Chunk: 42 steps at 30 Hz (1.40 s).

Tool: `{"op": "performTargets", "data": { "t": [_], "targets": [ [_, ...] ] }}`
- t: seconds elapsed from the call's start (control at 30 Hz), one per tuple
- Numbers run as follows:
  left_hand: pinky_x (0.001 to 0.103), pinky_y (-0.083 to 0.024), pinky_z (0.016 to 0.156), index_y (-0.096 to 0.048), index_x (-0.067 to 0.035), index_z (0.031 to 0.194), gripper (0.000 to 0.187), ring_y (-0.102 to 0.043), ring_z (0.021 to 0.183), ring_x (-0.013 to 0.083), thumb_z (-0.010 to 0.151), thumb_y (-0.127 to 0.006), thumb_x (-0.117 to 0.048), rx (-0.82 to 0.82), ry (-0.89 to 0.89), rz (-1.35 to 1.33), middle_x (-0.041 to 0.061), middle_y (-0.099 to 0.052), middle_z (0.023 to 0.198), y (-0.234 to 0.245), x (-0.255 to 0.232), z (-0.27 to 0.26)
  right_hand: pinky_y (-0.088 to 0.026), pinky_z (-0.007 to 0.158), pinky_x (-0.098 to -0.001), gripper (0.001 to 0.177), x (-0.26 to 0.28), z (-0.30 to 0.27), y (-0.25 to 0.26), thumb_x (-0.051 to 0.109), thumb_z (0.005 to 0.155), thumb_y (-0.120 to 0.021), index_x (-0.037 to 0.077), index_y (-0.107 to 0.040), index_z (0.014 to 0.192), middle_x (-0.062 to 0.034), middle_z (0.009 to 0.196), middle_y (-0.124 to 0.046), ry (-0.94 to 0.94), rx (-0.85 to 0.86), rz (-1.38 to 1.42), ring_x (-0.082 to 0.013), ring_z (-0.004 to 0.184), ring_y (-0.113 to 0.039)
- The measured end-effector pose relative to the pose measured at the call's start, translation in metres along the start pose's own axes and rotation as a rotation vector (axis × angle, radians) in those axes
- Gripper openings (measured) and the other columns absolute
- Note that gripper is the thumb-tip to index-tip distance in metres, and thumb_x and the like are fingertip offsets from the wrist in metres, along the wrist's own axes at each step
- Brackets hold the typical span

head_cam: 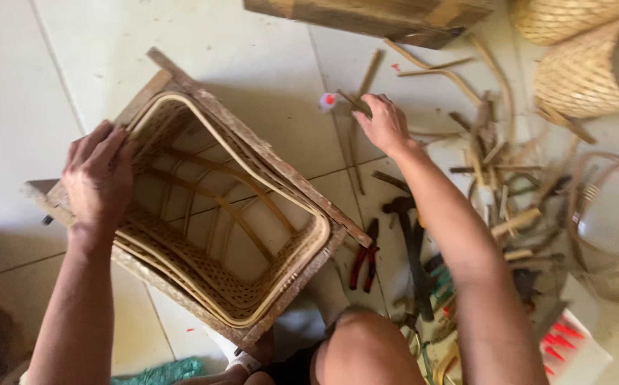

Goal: The person weaves a rectangular basket by inserting and bending thin wooden strips into a wooden mold. They use a hammer to tap the strips into place and pliers to trim excess material, gradually building the basket's frame.

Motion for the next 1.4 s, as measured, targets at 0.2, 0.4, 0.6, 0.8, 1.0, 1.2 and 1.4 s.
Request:
{"op": "performTargets", "data": {
  "t": [0.2,0.4,0.6,0.8,1.0,1.2,1.4],
  "targets": [
    [0.042,-0.057,0.105,-0.075,-0.002,0.125,0.023,-0.069,0.119,0.0335,0.101,-0.073,-0.002,0.01,-0.01,-0.008,0.016,-0.072,0.132,0.007,-0.005,0.0,-0.053,0.077,-0.0431,0.013,-0.015,0.027,0.006,0.018,0.112,-0.063,0.007,-0.069,0.112,-0.0138,0.099,-0.071,-0.139,-0.092,0.115,-0.0284,0.086,-0.066],
    [0.042,-0.057,0.101,-0.074,0.0,0.123,0.023,-0.069,0.115,0.0342,0.101,-0.076,-0.003,-0.044,-0.064,-0.045,0.017,-0.072,0.131,0.007,-0.007,0.003,-0.052,0.082,-0.0339,0.041,0.077,0.046,0.187,0.004,0.109,-0.054,0.0,-0.037,0.146,-0.0045,0.093,-0.061,0.154,-0.422,0.731,-0.014,0.084,-0.058],
    [0.042,-0.058,0.103,-0.075,-0.003,0.122,0.021,-0.069,0.118,0.0323,0.102,-0.077,-0.004,-0.083,-0.07,-0.046,0.016,-0.071,0.134,0.001,-0.003,0.004,-0.045,0.055,-0.0271,0.033,0.249,0.048,0.131,0.017,0.117,-0.05,0.01,-0.05,0.149,-0.0011,0.085,-0.063,0.328,-0.019,1.074,-0.008,0.063,-0.052],
    [0.044,-0.059,0.098,-0.076,-0.004,0.125,0.027,-0.069,0.113,0.0348,0.098,-0.078,-0.006,-0.082,-0.033,-0.084,0.017,-0.073,0.132,0.0,0.005,-0.004,-0.048,0.049,-0.0227,0.036,0.309,0.055,0.051,0.027,0.123,-0.048,0.017,-0.052,0.158,0.0016,0.082,-0.062,0.371,0.054,1.023,-0.0053,0.059,-0.054],
    [0.041,-0.062,0.096,-0.078,-0.008,0.124,0.021,-0.07,0.114,0.029,0.104,-0.082,-0.013,-0.096,-0.035,-0.064,0.016,-0.073,0.132,-0.012,0.013,0.0,-0.05,0.06,-0.0249,0.033,0.316,0.059,0.035,0.028,0.122,-0.055,0.014,-0.061,0.152,0.0009,0.078,-0.061,0.377,0.063,1.038,-0.0077,0.066,-0.053],
    [0.041,-0.06,0.098,-0.078,-0.006,0.125,0.023,-0.069,0.116,0.0299,0.103,-0.083,-0.013,-0.104,-0.032,-0.067,0.016,-0.072,0.132,-0.008,0.011,-0.003,-0.049,0.061,-0.0244,0.034,0.321,0.061,0.033,0.028,0.119,-0.056,0.011,-0.062,0.148,0.0036,0.077,-0.06,0.353,0.087,1.033,-0.0064,0.067,-0.053],
    [0.043,-0.059,0.1,-0.077,-0.005,0.125,0.025,-0.068,0.117,0.0312,0.101,-0.082,-0.012,-0.105,-0.029,-0.069,0.018,-0.072,0.132,-0.008,0.01,-0.004,-0.046,0.06,-0.0238,0.032,0.314,0.06,0.031,0.024,0.12,-0.057,0.01,-0.064,0.148,0.0032,0.079,-0.059,0.326,0.095,1.03,-0.0063,0.067,-0.051]
  ]
}}
Point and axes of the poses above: each hand's wrist, its own z-axis towards the middle knuckle, its own y-axis out of the back of the hand, x = y × z, the point moved 7 cm from there along z, towards the middle knuckle
